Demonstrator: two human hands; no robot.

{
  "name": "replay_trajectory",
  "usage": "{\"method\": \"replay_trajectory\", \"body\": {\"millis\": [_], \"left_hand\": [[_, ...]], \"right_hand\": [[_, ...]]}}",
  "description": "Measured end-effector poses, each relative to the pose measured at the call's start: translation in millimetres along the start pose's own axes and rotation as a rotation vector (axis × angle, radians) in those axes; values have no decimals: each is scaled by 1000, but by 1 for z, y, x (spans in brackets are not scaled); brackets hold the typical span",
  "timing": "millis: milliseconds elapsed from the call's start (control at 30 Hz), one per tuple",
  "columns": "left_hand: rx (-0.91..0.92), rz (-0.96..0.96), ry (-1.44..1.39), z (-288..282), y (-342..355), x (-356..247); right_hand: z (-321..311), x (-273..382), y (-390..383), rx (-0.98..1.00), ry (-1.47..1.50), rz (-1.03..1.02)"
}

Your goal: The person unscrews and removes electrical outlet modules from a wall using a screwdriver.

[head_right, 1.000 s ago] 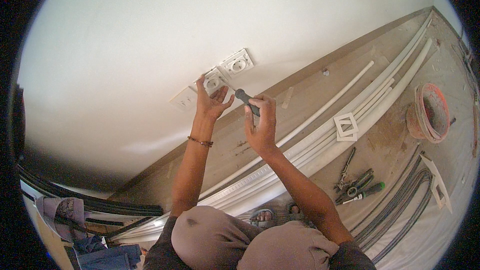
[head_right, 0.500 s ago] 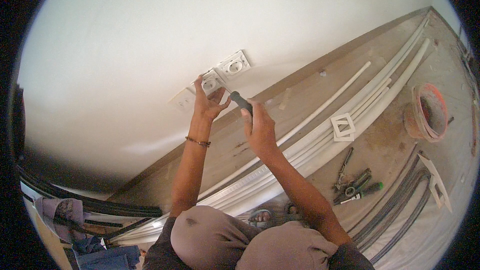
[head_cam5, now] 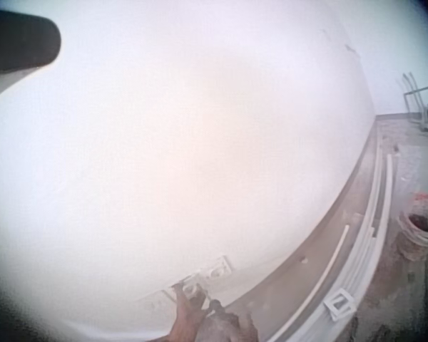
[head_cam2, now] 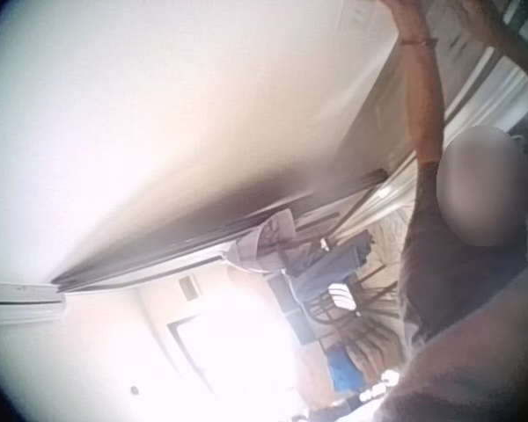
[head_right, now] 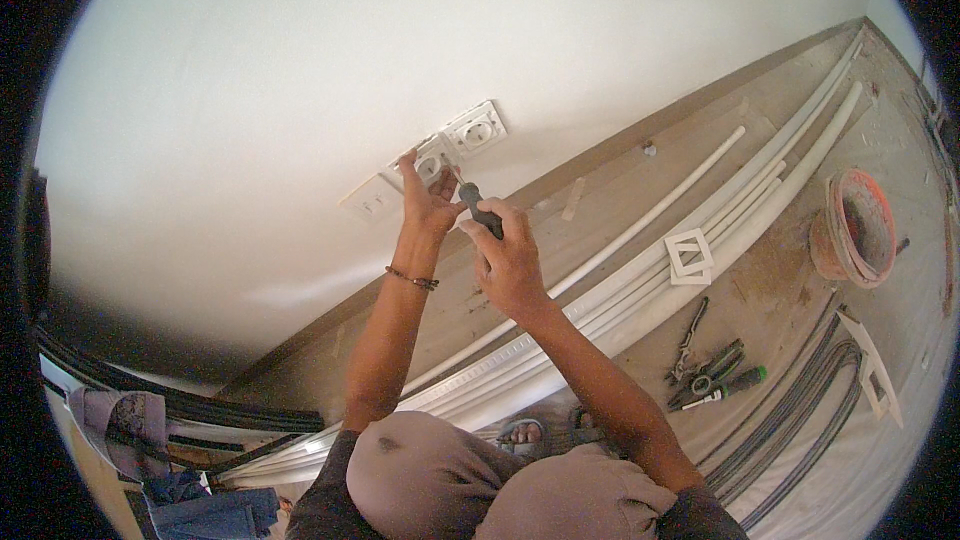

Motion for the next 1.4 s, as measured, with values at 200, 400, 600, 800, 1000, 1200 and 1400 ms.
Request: {"method": "replay_trajectory", "body": {"millis": [200,400,600,800,1000,1200,1400], "left_hand": [[-103,-167,-74,-19,15,15],[-45,-66,1,-9,11,2],[-51,-88,-4,-10,18,4],[12,7,-71,1,8,2],[-4,11,-134,-10,8,16],[70,91,-132,-26,10,41],[153,57,-155,-28,9,45]], "right_hand": [[-12,-4,6,-167,108,132],[1,-6,1,-14,3,12],[-7,-4,4,-162,92,125],[-5,-15,-1,-72,115,112],[-17,-2,-12,-116,80,83],[-17,-23,-67,-97,114,206],[-15,-27,-76,-104,120,233]]}}
Point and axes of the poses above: each hand's wrist, its own y-axis towards the middle knuckle, its own z-axis out of the palm, x = y × z, the point moved 10 cm from there along y, towards the middle knuckle, and after that the axes turned 13 degrees about -x, right-handed, at the moved point
